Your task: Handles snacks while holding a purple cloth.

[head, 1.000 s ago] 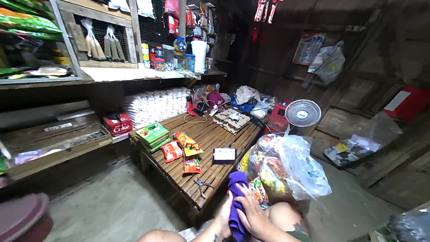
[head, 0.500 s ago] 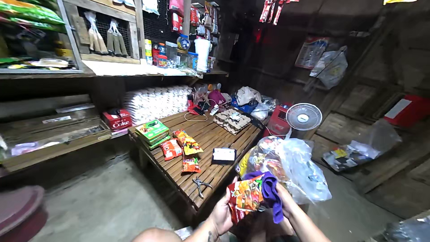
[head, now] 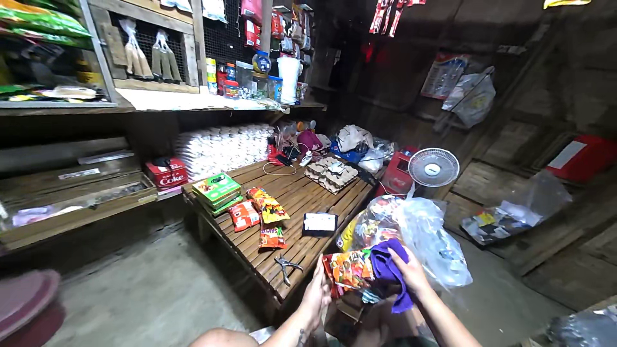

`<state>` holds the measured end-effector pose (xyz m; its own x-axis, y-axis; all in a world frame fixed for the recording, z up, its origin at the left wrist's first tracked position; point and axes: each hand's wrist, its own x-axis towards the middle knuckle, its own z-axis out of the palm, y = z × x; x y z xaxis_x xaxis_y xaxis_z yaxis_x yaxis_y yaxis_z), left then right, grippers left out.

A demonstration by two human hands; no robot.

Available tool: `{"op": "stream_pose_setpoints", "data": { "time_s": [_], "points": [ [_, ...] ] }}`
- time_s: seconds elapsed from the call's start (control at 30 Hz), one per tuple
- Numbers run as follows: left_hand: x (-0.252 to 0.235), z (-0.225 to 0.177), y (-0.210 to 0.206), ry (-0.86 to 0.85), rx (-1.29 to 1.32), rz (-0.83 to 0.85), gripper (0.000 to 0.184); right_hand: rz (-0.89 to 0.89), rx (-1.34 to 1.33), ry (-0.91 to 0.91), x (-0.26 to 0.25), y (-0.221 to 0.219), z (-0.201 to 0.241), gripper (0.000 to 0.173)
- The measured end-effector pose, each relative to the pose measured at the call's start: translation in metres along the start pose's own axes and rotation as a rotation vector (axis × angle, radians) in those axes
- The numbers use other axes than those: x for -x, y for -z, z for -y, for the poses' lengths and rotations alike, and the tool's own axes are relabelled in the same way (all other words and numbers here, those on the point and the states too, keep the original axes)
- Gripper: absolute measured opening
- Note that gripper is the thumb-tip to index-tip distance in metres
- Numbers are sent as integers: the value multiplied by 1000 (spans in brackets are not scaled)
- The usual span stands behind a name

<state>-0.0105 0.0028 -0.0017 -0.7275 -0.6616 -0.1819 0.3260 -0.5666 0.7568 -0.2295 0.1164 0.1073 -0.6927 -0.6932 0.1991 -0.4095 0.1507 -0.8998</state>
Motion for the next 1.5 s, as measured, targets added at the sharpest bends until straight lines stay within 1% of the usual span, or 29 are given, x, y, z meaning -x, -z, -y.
{"op": "stream_pose_setpoints", "data": {
  "time_s": [0.07,0.1,0.13,0.2,0.27,0.37,0.47,0.57,0.63,0.7,0.8,0.83,0.97,1.03,1.07,1.1,1.17,1.23,1.3,1.33,1.37,1.43,1.5],
  "points": [
    [-2,-1,0,19,-161,-102,55,-28,50,58,3,-1,11,50],
    [0,-1,-3,18,-190,-108,55,-31,90,101,5,-3,15,50],
    [4,-1,-6,14,-205,-85,56,-22,129,154,7,-7,16,49],
    [10,2,-10,24,-238,-2,67,25,228,237,16,-17,18,47],
    [12,8,-11,60,-287,40,76,109,334,304,28,-27,23,44],
    [13,6,-12,132,-399,46,77,164,436,424,39,-40,27,42],
    [12,1,-10,160,-480,54,79,150,486,434,36,-44,27,42],
    [10,4,-10,109,-456,77,94,121,552,426,34,-46,32,40],
    [14,3,-13,56,-435,121,98,125,624,450,35,-49,35,39],
    [21,1,-18,7,-413,172,91,171,679,442,37,-53,36,40],
    [32,-1,-27,-13,-249,200,63,259,698,428,42,-60,35,39],
    [34,0,-28,-17,-178,200,58,281,685,442,46,-63,35,39],
    [36,2,-27,-83,63,265,55,342,543,531,58,-75,23,36],
    [36,1,-24,-107,127,293,57,362,447,499,57,-78,15,37],
    [36,0,-23,-107,143,289,57,384,388,451,55,-79,13,38],
    [36,-2,-22,-109,145,273,59,414,318,391,54,-78,13,38],
    [34,-4,-19,-130,145,278,66,463,162,272,52,-77,14,39],
    [32,-5,-18,-147,174,288,76,519,-26,117,54,-76,19,40],
    [31,-5,-17,-126,211,316,85,540,-188,-17,56,-76,21,44],
    [30,-4,-15,-109,222,323,86,540,-265,-64,57,-76,22,45],
    [30,-4,-14,-99,215,328,86,532,-341,-105,56,-75,23,46],
    [31,-2,-13,-78,180,290,76,490,-468,-194,56,-72,27,46],
    [34,-2,-14,-45,150,251,68,431,-568,-292,57,-67,36,36]
  ]
}}
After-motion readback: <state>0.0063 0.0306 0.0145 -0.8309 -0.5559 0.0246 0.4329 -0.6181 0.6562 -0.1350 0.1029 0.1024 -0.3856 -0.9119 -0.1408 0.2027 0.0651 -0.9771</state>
